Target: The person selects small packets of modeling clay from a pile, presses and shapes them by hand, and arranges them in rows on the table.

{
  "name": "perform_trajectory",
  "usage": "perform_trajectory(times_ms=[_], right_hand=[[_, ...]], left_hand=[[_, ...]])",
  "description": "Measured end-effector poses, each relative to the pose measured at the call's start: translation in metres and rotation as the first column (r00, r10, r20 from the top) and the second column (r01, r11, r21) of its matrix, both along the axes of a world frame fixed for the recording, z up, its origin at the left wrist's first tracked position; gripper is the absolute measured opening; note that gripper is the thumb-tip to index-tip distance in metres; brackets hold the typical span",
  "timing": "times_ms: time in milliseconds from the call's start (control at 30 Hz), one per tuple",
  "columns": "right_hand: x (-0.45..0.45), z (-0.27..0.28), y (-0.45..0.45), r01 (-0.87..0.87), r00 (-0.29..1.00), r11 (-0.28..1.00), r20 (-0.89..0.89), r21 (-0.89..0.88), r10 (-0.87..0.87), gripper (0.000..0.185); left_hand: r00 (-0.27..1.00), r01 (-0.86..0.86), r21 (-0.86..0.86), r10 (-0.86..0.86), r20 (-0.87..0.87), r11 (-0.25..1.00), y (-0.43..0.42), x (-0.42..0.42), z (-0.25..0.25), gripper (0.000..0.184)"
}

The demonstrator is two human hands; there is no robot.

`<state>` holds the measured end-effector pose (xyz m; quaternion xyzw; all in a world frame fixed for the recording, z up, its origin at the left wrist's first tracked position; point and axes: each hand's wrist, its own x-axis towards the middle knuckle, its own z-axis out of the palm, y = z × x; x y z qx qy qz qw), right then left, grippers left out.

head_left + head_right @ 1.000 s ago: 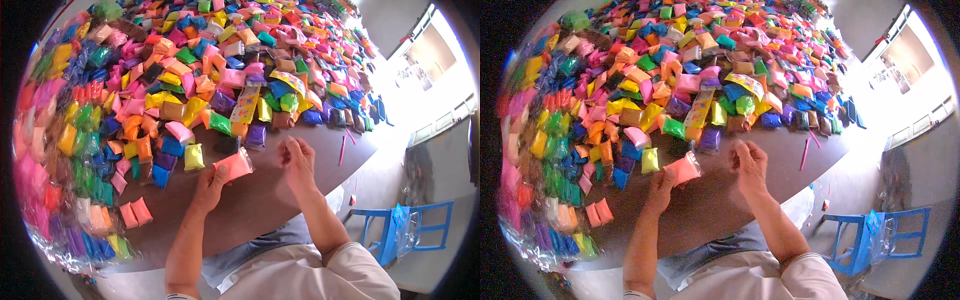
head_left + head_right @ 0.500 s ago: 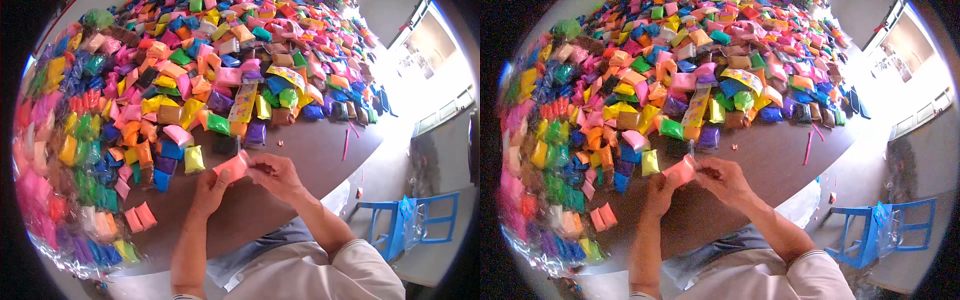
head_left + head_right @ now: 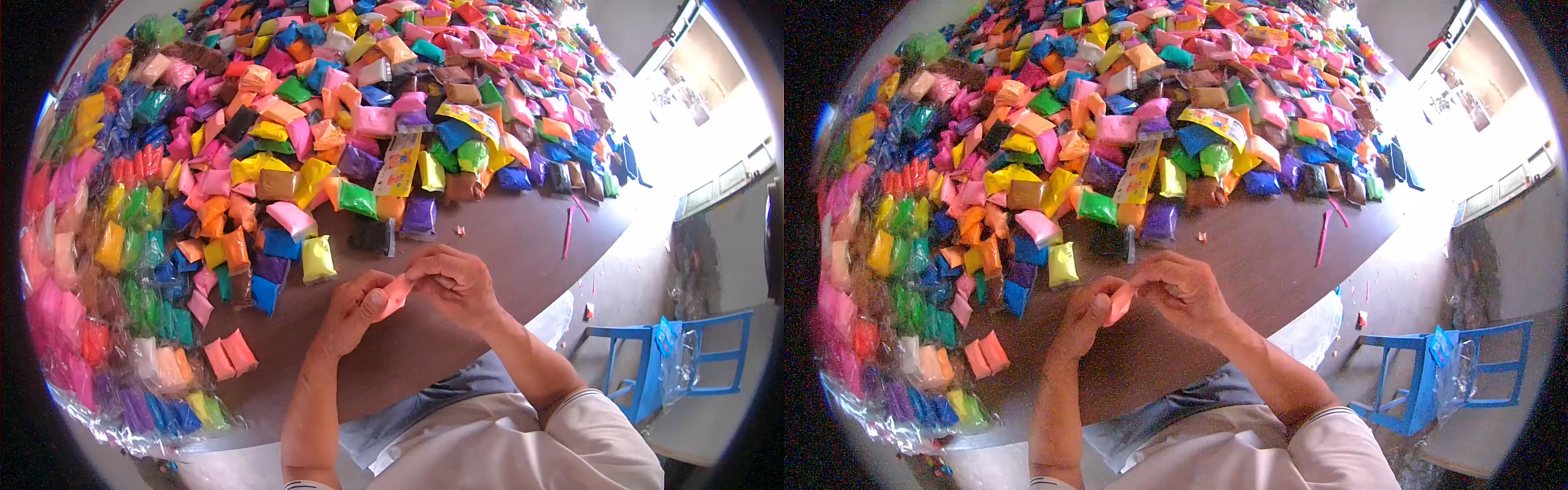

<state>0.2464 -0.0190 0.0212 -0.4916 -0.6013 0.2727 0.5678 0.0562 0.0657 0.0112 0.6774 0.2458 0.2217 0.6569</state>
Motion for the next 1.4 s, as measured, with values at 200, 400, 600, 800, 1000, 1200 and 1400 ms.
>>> perform_trajectory(times_ms=[200, 400, 600, 800, 1000, 1200, 1400], right_hand=[[-0.012, -0.009, -0.001, 0.014, 0.988, 0.999, -0.153, -0.047, -0.021, 0.022], [-0.029, -0.009, -0.001, 0.065, 0.844, 0.956, -0.496, -0.285, -0.205, 0.013], [-0.008, -0.023, -0.010, -0.308, 0.616, 0.894, -0.784, -0.326, -0.074, 0.028], [-0.002, -0.008, -0.016, -0.341, 0.671, 0.858, -0.739, -0.384, -0.064, 0.029], [0.003, -0.014, -0.015, -0.332, 0.709, 0.857, -0.703, -0.395, -0.050, 0.031], [0.004, -0.010, -0.013, -0.348, 0.703, 0.860, -0.711, -0.372, -0.023, 0.030], [0.005, -0.004, -0.011, -0.334, 0.732, 0.842, -0.680, -0.423, -0.052, 0.029]], left_hand=[[1.000, -0.004, -0.046, 0.003, -0.009, 0.999, -0.002, 0.000, -0.007, 0.050], [0.996, -0.040, 0.066, 0.045, -0.077, 0.997, -0.003, 0.002, -0.009, 0.049], [0.995, -0.028, 0.067, 0.034, -0.094, 0.997, -0.003, 0.003, -0.007, 0.046], [0.993, -0.061, 0.114, 0.072, -0.092, 0.992, -0.004, 0.004, -0.012, 0.043], [0.992, -0.061, 0.132, 0.075, -0.101, 0.989, -0.004, 0.005, -0.014, 0.042], [0.989, -0.064, 0.214, 0.090, -0.115, 0.975, -0.004, 0.006, -0.013, 0.041], [0.983, -0.072, 0.216, 0.105, -0.147, 0.974, -0.005, 0.005, -0.014, 0.041]])
